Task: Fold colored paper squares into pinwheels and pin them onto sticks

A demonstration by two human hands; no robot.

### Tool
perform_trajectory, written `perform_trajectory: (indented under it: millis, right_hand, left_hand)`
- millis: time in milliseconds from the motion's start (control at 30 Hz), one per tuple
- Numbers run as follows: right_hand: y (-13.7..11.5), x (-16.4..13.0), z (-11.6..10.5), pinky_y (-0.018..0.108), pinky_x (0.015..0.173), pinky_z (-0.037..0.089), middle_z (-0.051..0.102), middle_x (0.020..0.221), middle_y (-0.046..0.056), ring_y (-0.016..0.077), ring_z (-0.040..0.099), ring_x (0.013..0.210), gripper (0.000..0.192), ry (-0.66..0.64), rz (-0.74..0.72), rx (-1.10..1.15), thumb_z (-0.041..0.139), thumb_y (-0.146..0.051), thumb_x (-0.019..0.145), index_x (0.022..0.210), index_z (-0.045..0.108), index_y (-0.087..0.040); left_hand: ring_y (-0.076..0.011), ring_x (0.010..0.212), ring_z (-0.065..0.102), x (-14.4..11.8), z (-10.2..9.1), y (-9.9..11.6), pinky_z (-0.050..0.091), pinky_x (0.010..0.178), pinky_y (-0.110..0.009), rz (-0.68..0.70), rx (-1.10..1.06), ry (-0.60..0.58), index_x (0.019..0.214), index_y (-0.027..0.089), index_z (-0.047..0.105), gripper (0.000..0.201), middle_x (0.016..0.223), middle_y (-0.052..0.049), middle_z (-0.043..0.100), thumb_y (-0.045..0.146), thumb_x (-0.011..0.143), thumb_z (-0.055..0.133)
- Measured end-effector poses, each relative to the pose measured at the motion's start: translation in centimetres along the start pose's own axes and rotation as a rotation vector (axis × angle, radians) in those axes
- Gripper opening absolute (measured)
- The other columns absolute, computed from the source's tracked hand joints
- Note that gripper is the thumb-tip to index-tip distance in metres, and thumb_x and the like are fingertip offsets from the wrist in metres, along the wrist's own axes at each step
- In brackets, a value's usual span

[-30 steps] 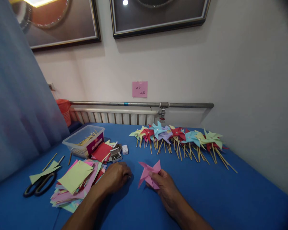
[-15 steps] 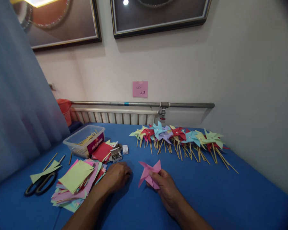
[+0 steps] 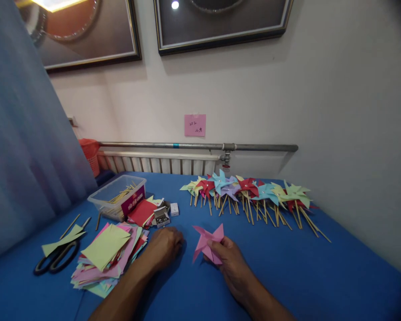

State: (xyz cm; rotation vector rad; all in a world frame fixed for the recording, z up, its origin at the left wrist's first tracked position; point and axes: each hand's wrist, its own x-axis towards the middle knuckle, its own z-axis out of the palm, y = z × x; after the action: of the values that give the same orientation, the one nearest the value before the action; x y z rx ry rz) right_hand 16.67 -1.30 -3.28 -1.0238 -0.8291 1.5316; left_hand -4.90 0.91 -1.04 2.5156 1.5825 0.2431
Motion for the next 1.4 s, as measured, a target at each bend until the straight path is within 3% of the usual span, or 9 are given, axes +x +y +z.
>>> perform_trajectory:
  millis: [567,1400]
  right_hand:
    - [0.7,0.5,-0.1,0.028,0.063,0.045,0.068,0.068,0.0,0.016,0.057,0.061,0.031,0.041,-0.025,-0.014,0.088,-0.035,0.065,0.085,0.076,-0.017]
    - [1.1,1.0,-0.2,0.026,0.056,0.037,0.061,0.061,-0.004,0.0128,0.05,0.055,0.03,0.033,-0.038,-0.053,0.086,-0.039,0.066,0.079,0.07,-0.017]
  left_hand:
    - [-0.021,0.089,0.065,-0.1,0.3,0.5,0.04,0.073,-0.031,0.085,-0.034,0.033,0.081,0.02,0.068,0.018,0.088,-0.007,0.071,0.015,0.089,0.053]
    - [-0.0196,0.083,0.063,0.1,1.3,1.3,0.034,0.067,-0.03,0.133,0.021,0.067,0.082,0.02,0.068,0.021,0.086,-0.007,0.068,0.012,0.092,0.051]
